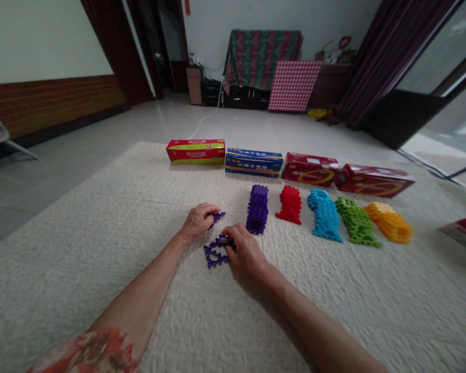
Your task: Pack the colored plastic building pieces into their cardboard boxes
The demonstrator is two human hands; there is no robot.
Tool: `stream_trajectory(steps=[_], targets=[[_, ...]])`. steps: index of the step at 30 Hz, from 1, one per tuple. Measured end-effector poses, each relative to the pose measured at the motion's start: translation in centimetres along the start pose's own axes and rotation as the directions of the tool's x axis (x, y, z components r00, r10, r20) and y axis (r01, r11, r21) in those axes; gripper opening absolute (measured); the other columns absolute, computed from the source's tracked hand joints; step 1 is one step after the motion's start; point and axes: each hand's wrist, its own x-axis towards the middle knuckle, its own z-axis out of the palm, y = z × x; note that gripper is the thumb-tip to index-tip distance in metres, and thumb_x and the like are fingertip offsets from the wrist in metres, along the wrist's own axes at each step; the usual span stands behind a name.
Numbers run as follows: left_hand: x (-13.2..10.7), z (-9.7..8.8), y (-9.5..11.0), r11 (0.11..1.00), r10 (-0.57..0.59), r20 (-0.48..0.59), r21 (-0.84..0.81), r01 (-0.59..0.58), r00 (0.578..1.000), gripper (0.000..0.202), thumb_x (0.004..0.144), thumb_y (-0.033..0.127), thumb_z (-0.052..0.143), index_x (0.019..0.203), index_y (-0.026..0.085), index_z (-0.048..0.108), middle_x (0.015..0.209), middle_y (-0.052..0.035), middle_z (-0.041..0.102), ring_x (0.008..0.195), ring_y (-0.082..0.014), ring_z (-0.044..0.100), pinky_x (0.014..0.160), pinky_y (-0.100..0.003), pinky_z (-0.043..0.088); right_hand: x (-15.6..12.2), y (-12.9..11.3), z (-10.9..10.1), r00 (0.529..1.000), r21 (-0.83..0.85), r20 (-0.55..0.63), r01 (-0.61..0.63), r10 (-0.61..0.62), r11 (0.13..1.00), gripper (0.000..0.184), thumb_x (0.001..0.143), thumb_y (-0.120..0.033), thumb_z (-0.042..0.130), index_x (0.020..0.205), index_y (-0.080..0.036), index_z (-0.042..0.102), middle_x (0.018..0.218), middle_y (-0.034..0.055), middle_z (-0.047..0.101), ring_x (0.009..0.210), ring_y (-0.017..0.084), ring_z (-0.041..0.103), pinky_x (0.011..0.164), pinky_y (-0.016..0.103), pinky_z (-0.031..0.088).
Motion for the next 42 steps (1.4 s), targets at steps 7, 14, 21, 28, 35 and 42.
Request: stream_trajectory(steps=[7, 14, 21, 28, 35, 42], targets=[[0.1, 0.1, -0.2, 0.999, -0.033, -0.028, -0.01, 0.033, 0.999, 0.033, 0.071, 0.007, 0.052, 0.092, 0.019, 0.074, 0.091, -0.0046, 0.073, 0.09, -0.018, 0.066, 0.087, -0.032, 0.052, 0.0, -0.3, -0.5, 0.997, -0.021, -0.059, 0.046, -0.047, 0.999, 0.046, 0.068, 0.003, 0.048, 0.107, -0.021, 0.054, 0.098, 0.0051, 0.051, 0.091, 0.019, 0.052, 0.081, 0.033, 0.047], [0.3, 0.0, -0.3, 0.997, -0.043, -0.034, -0.063, 0.041, 0.999, 0.033, 0.072, 0.005, 0.051, 0.093, 0.017, 0.074, 0.088, -0.0049, 0.073, 0.084, -0.0166, 0.066, 0.082, -0.029, 0.053, -0.7, -2.2, -0.8, 0.998, -0.353, 0.031, 0.07, -0.063, 0.933, 0.049, 0.074, 0.007, 0.039, 0.11, -0.019, 0.06, 0.099, 0.0099, 0.053, 0.089, 0.021, 0.051, 0.078, 0.035, 0.048], [0.3, 0.2, -0.4, 0.992, -0.058, -0.031, -0.112, 0.054, 0.998, 0.033, 0.074, 0.005, 0.05, 0.094, 0.017, 0.075, 0.089, -0.0057, 0.074, 0.085, -0.0169, 0.067, 0.083, -0.031, 0.053, -0.2, -2.1, -2.6, 0.961, -0.014, 0.238, 0.15, -0.143, 0.989, 0.056, 0.066, 0.0, 0.053, 0.118, -0.019, 0.056, 0.113, 0.0105, 0.06, 0.106, 0.021, 0.057, 0.092, 0.038, 0.05], [0.6, 0.2, -0.3, 0.99, -0.067, -0.033, -0.124, 0.063, 0.997, 0.034, 0.073, 0.005, 0.049, 0.091, 0.017, 0.075, 0.087, -0.0054, 0.074, 0.084, -0.0173, 0.067, 0.083, -0.031, 0.053, 0.5, -1.6, -2.7, 0.902, -0.139, 0.354, 0.312, -0.247, 0.94, 0.059, 0.072, 0.002, 0.047, 0.127, -0.02, 0.053, 0.134, 0.0113, 0.057, 0.128, 0.024, 0.047, 0.103, 0.047, 0.04], [0.5, 0.1, -0.4, 0.993, -0.051, -0.027, -0.109, 0.048, 0.998, 0.033, 0.073, 0.007, 0.049, 0.091, 0.019, 0.075, 0.087, -0.0046, 0.074, 0.085, -0.0187, 0.067, 0.084, -0.033, 0.053, 0.4, -1.6, -2.7, 0.916, -0.146, 0.34, 0.273, -0.21, 0.951, 0.039, 0.081, -0.004, 0.052, 0.117, -0.019, 0.059, 0.112, 0.0113, 0.062, 0.105, 0.021, 0.057, 0.092, 0.039, 0.048], [0.5, 0.2, -0.5, 0.992, -0.069, -0.026, -0.112, 0.066, 0.997, 0.03, 0.072, 0.013, 0.053, 0.091, 0.018, 0.075, 0.087, -0.0055, 0.075, 0.084, -0.0199, 0.067, 0.082, -0.033, 0.053, -0.9, 0.8, -3.3, 0.977, -0.341, -0.119, 0.128, -0.177, 0.931, 0.048, 0.084, -0.008, 0.054, 0.129, -0.022, 0.049, 0.118, 0.0131, 0.055, 0.109, 0.026, 0.053, 0.091, 0.045, 0.049]])
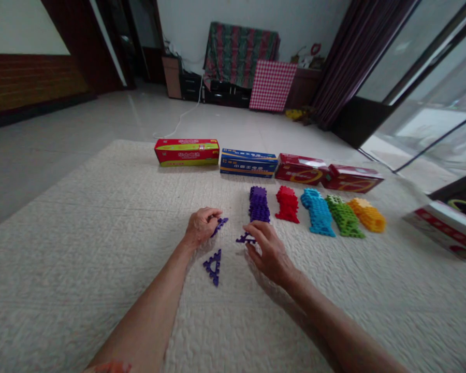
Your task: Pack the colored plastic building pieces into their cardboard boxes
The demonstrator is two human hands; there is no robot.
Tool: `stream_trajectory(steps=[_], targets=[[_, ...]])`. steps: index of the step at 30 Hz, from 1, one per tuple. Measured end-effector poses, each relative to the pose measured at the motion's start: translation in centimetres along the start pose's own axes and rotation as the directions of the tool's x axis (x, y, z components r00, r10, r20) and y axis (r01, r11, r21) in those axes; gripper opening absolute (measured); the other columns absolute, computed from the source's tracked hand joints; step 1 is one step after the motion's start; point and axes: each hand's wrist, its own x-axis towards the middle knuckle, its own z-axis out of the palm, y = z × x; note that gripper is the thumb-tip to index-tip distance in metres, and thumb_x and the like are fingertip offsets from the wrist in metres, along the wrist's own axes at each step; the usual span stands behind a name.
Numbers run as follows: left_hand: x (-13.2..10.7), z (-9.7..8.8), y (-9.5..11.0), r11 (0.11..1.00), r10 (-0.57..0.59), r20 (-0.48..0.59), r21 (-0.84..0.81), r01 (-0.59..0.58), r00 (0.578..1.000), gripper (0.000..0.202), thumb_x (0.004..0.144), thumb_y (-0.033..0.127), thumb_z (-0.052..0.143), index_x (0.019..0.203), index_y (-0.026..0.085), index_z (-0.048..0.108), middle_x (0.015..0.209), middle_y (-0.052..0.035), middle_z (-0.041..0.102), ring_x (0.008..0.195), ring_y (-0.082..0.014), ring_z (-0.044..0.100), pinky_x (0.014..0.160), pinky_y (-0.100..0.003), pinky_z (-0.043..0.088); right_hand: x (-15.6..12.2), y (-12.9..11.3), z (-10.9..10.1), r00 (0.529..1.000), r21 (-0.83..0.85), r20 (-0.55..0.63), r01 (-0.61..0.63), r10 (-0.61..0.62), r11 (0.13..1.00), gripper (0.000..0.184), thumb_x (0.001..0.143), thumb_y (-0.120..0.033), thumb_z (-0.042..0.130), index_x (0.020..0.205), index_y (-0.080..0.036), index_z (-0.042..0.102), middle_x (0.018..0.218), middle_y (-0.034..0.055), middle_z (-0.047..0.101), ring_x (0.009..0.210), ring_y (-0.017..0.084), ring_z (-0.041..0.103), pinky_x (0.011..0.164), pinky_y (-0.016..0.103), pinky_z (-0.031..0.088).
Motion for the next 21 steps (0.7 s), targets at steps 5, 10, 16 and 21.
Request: stream_trajectory(steps=[5, 10, 16, 21], targets=[[0.1, -0.2, -0.1, 0.999, 0.032, -0.038, 0.026, -0.031, 0.999, 0.025, 0.073, 0.019, 0.056, 0.09, 0.02, 0.073, 0.096, -0.0055, 0.075, 0.094, -0.0208, 0.067, 0.09, -0.034, 0.052, -0.9, 2.2, 0.0, 0.978, -0.094, -0.205, -0.071, 0.05, 0.993, 0.05, 0.084, -0.005, 0.05, 0.13, -0.024, 0.049, 0.117, 0.012, 0.053, 0.109, 0.027, 0.052, 0.092, 0.049, 0.048], [0.0, -0.7, -0.1, 0.983, 0.13, -0.039, 0.136, -0.124, 0.991, 0.024, 0.071, 0.021, 0.06, 0.092, 0.02, 0.073, 0.099, -0.007, 0.074, 0.097, -0.0237, 0.065, 0.094, -0.038, 0.049, -0.8, 2.8, 0.4, 0.981, -0.101, -0.184, -0.075, 0.056, 0.992, 0.053, 0.081, -0.003, 0.05, 0.13, -0.023, 0.049, 0.118, 0.0114, 0.053, 0.11, 0.027, 0.05, 0.094, 0.048, 0.046], [-0.5, -0.7, -0.3, 0.928, 0.219, 0.016, 0.306, -0.213, 0.976, 0.024, 0.075, 0.02, 0.062, 0.097, 0.016, 0.071, 0.092, -0.0099, 0.07, 0.095, -0.0261, 0.061, 0.093, -0.041, 0.048, -0.8, 2.6, 0.2, 0.989, -0.153, -0.13, -0.092, 0.072, 0.984, 0.053, 0.077, -0.004, 0.054, 0.128, -0.02, 0.05, 0.117, 0.0121, 0.054, 0.109, 0.028, 0.049, 0.094, 0.05, 0.042], [-0.8, -0.7, 0.3, 0.882, 0.179, 0.008, 0.441, -0.164, 0.984, 0.02, 0.077, 0.02, 0.06, 0.093, 0.017, 0.071, 0.09, -0.0102, 0.064, 0.098, -0.0274, 0.057, 0.095, -0.042, 0.046, -0.6, 2.3, 0.0, 0.99, -0.155, -0.124, -0.086, 0.067, 0.984, 0.052, 0.076, -0.007, 0.056, 0.127, -0.02, 0.05, 0.118, 0.0128, 0.053, 0.11, 0.03, 0.048, 0.095, 0.051, 0.041]])
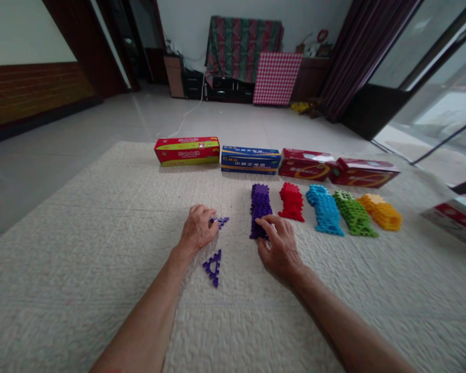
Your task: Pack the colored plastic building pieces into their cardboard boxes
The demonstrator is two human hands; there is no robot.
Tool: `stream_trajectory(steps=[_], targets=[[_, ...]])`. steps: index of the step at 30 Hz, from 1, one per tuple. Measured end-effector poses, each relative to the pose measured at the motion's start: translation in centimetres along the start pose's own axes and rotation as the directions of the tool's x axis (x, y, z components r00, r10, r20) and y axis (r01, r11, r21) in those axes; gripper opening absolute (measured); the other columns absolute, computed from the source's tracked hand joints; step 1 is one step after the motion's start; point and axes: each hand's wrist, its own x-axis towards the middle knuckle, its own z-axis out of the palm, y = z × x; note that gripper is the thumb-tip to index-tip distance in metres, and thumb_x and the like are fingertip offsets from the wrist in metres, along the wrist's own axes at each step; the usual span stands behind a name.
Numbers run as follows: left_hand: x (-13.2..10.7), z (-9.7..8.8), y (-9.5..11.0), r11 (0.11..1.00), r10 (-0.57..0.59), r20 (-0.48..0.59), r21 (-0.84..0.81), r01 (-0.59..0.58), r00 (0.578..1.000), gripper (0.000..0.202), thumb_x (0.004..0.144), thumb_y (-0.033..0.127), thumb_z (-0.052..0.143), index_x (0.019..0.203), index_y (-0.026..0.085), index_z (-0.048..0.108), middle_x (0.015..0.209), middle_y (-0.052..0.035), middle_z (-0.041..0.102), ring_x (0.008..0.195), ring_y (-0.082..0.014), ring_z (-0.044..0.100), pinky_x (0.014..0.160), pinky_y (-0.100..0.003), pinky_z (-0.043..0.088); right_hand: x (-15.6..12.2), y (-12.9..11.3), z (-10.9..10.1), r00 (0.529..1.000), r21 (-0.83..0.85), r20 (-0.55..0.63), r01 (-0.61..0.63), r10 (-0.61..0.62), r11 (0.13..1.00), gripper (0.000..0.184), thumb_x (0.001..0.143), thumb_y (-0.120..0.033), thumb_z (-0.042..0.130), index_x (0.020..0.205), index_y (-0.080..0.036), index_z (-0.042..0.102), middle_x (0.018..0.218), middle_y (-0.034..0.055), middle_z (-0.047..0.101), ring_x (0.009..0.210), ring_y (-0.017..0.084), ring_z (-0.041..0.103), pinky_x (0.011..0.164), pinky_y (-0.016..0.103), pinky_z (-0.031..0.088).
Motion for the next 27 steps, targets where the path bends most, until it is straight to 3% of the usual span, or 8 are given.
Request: stream_trajectory(steps=[6, 14, 19, 22, 27], targets=[[0.1, -0.1, 0.0, 0.999, 0.031, 0.032, -0.01, -0.03, 0.999, 0.007, 0.077, 0.016, 0.059, 0.077, 0.019, 0.066, 0.091, -0.0087, 0.062, 0.098, -0.0253, 0.056, 0.094, -0.04, 0.046, -0.2, -1.2, -0.2, 0.998, 0.086, -0.05, 0.027, -0.022, 0.996, 0.044, 0.078, -0.006, 0.055, 0.119, -0.021, 0.056, 0.113, 0.0107, 0.057, 0.105, 0.026, 0.052, 0.091, 0.047, 0.043], [0.3, 0.0, 0.7, 0.994, 0.023, 0.019, -0.105, -0.021, 1.0, 0.009, 0.08, 0.012, 0.054, 0.083, 0.019, 0.059, 0.092, -0.0058, 0.064, 0.092, -0.0211, 0.059, 0.086, -0.035, 0.048, 0.2, 0.5, 0.6, 0.941, 0.227, -0.278, -0.129, 0.191, 0.965, 0.034, 0.08, -0.008, 0.055, 0.109, -0.023, 0.061, 0.104, 0.0075, 0.059, 0.099, 0.024, 0.057, 0.088, 0.043, 0.048], [0.6, -0.5, 3.9, 0.965, 0.115, 0.042, -0.242, -0.101, 0.993, 0.008, 0.085, 0.013, 0.053, 0.087, 0.019, 0.057, 0.083, -0.0016, 0.061, 0.071, -0.0133, 0.059, 0.069, -0.026, 0.049, 0.4, 1.6, 0.7, 0.9, 0.34, -0.307, -0.199, 0.308, 0.919, 0.027, 0.082, -0.011, 0.053, 0.105, -0.022, 0.062, 0.1, 0.0061, 0.061, 0.095, 0.021, 0.059, 0.086, 0.039, 0.048], [0.6, -0.4, 6.3, 0.947, 0.234, 0.07, -0.242, -0.211, 0.97, 0.008, 0.085, 0.012, 0.053, 0.088, 0.018, 0.058, 0.085, -0.0032, 0.062, 0.074, -0.0142, 0.06, 0.07, -0.026, 0.05, 0.2, 2.1, 0.9, 0.882, 0.421, -0.268, -0.254, 0.387, 0.871, 0.022, 0.087, -0.017, 0.05, 0.105, -0.021, 0.062, 0.101, 0.0058, 0.062, 0.095, 0.02, 0.059, 0.083, 0.037, 0.048], [0.9, 0.8, 9.2, 0.939, 0.334, 0.097, -0.116, -0.323, 0.937, 0.012, 0.085, 0.011, 0.052, 0.092, 0.018, 0.059, 0.089, -0.0052, 0.065, 0.085, -0.0184, 0.063, 0.074, -0.028, 0.052, 0.1, 3.1, 1.3, 0.776, 0.578, -0.205, -0.396, 0.597, 0.713, 0.022, 0.091, -0.03, 0.048, 0.104, -0.02, 0.063, 0.102, 0.0059, 0.064, 0.095, 0.021, 0.059, 0.085, 0.038, 0.047]])
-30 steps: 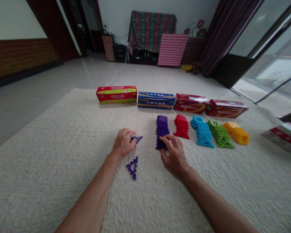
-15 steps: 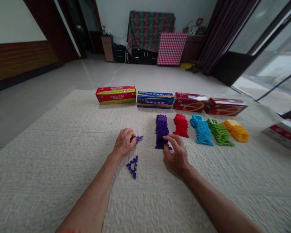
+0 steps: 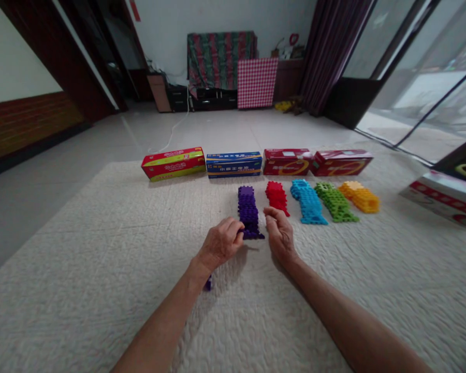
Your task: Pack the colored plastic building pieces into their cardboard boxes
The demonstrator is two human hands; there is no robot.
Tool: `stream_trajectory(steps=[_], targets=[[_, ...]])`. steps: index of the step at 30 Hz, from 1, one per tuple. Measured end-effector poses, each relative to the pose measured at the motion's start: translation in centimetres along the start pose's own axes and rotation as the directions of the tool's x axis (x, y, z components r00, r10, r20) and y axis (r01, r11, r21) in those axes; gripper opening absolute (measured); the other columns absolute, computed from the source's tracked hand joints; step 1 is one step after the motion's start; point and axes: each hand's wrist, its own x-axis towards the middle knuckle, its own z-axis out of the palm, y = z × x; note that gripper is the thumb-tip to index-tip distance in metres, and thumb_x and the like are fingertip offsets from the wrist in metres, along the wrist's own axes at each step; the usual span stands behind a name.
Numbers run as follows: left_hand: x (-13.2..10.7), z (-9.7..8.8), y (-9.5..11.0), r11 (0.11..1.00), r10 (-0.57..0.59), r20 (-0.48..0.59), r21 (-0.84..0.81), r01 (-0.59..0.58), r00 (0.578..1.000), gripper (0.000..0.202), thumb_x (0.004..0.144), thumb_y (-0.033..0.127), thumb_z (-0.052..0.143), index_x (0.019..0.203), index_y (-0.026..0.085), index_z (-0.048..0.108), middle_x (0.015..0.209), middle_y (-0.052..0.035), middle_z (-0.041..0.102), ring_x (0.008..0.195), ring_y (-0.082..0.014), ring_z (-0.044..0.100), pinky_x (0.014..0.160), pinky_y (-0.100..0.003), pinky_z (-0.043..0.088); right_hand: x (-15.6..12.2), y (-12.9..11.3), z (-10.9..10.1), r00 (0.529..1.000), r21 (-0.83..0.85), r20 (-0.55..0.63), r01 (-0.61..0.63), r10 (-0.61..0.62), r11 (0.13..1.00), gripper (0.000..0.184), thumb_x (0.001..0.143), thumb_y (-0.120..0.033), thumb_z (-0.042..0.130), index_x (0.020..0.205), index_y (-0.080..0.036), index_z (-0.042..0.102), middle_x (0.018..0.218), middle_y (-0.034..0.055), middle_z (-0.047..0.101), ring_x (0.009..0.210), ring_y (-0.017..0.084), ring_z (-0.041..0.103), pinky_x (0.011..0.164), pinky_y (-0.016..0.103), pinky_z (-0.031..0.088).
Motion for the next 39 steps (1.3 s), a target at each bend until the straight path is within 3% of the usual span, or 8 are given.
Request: stream_trajectory(steps=[9, 17, 20, 24, 27, 30, 35, 39], targets=[[1.1, 1.5, 1.4, 0.995, 0.045, 0.131, 0.077, -0.055, 0.99, 0.014, 0.087, 0.013, 0.05, 0.094, 0.018, 0.06, 0.092, -0.006, 0.063, 0.087, -0.0191, 0.063, 0.074, -0.03, 0.055, 0.4, 0.1, 0.2, 0.996, 0.087, -0.002, -0.086, 0.086, 0.993, 0.025, 0.089, -0.033, 0.048, 0.102, -0.019, 0.064, 0.101, 0.0073, 0.066, 0.097, 0.021, 0.06, 0.088, 0.039, 0.046], [0.6, 0.5, 1.1, 0.996, 0.029, -0.088, 0.085, -0.022, 0.996, 0.027, 0.088, 0.011, 0.05, 0.111, 0.017, 0.061, 0.106, -0.0084, 0.065, 0.098, -0.0184, 0.064, 0.082, -0.028, 0.055, 0.2, 0.0, 0.4, 0.999, 0.051, -0.001, -0.04, 0.04, 0.998, 0.024, 0.09, -0.03, 0.047, 0.1, -0.021, 0.066, 0.096, 0.005, 0.067, 0.09, 0.019, 0.062, 0.079, 0.033, 0.048], [-0.6, -1.2, -0.1, 0.994, -0.068, -0.103, 0.078, 0.076, 0.992, 0.025, 0.087, 0.011, 0.05, 0.106, 0.018, 0.064, 0.098, -0.0066, 0.066, 0.089, -0.0168, 0.065, 0.077, -0.027, 0.054, 0.2, 0.1, 0.4, 1.0, 0.04, -0.001, -0.029, 0.029, 0.999, 0.024, 0.09, -0.03, 0.047, 0.098, -0.021, 0.067, 0.093, 0.0043, 0.067, 0.084, 0.018, 0.061, 0.074, 0.032, 0.048], [-3.9, -3.4, -2.6, 0.96, -0.271, -0.023, 0.065, 0.272, 0.962, 0.02, 0.084, 0.015, 0.053, 0.097, 0.017, 0.069, 0.091, -0.0053, 0.068, 0.072, -0.0147, 0.064, 0.072, -0.028, 0.053, 0.3, 0.2, 0.5, 1.0, 0.009, -0.007, 0.009, -0.009, 1.0, 0.024, 0.089, -0.031, 0.047, 0.097, -0.019, 0.067, 0.091, 0.0049, 0.066, 0.081, 0.018, 0.06, 0.073, 0.033, 0.047], [-6.6, -4.2, -3.9, 0.916, -0.402, 0.003, -0.002, 0.402, 0.916, 0.017, 0.081, 0.017, 0.056, 0.089, 0.018, 0.071, 0.085, -0.0039, 0.069, 0.063, -0.013, 0.062, 0.068, -0.028, 0.052, 0.3, 0.0, 0.5, 0.997, -0.035, -0.014, 0.071, -0.071, 0.997, 0.023, 0.088, -0.028, 0.046, 0.096, -0.02, 0.066, 0.092, 0.0062, 0.065, 0.084, 0.02, 0.059, 0.075, 0.035, 0.047], [-8.5, -4.2, -4.0, 0.897, -0.436, -0.015, -0.084, 0.433, 0.9, 0.015, 0.08, 0.019, 0.057, 0.084, 0.018, 0.072, 0.081, -0.0048, 0.069, 0.067, -0.0154, 0.064, 0.069, -0.03, 0.053, 0.1, -0.5, 0.4, 0.985, -0.083, 0.02, 0.174, -0.172, 0.981, 0.021, 0.086, -0.023, 0.046, 0.095, -0.021, 0.065, 0.094, 0.0073, 0.063, 0.091, 0.022, 0.058, 0.083, 0.038, 0.047], [-10.1, -4.3, -3.1, 0.901, -0.41, -0.069, -0.187, 0.392, 0.909, 0.015, 0.081, 0.02, 0.056, 0.083, 0.018, 0.071, 0.085, -0.0063, 0.069, 0.077, -0.0173, 0.066, 0.073, -0.031, 0.053, -2.1, -2.8, 0.7, 0.911, -0.089, 0.212, 0.379, -0.355, 0.921, 0.026, 0.083, -0.016, 0.047, 0.1, -0.021, 0.065, 0.101, 0.0097, 0.062, 0.1, 0.024, 0.056, 0.091, 0.044, 0.045], [-10.6, -4.5, -2.9, 0.897, -0.414, -0.122, -0.22, 0.383, 0.902, 0.017, 0.081, 0.019, 0.054, 0.086, 0.016, 0.07, 0.091, -0.0076, 0.069, 0.084, -0.017, 0.066, 0.078, -0.03, 0.054, -5.4, -5.8, 2.3, 0.758, 0.003, 0.458, 0.521, -0.464, 0.853, 0.029, 0.08, -0.013, 0.051, 0.103, -0.022, 0.066, 0.105, 0.009, 0.065, 0.1, 0.021, 0.059, 0.09, 0.038, 0.047]])
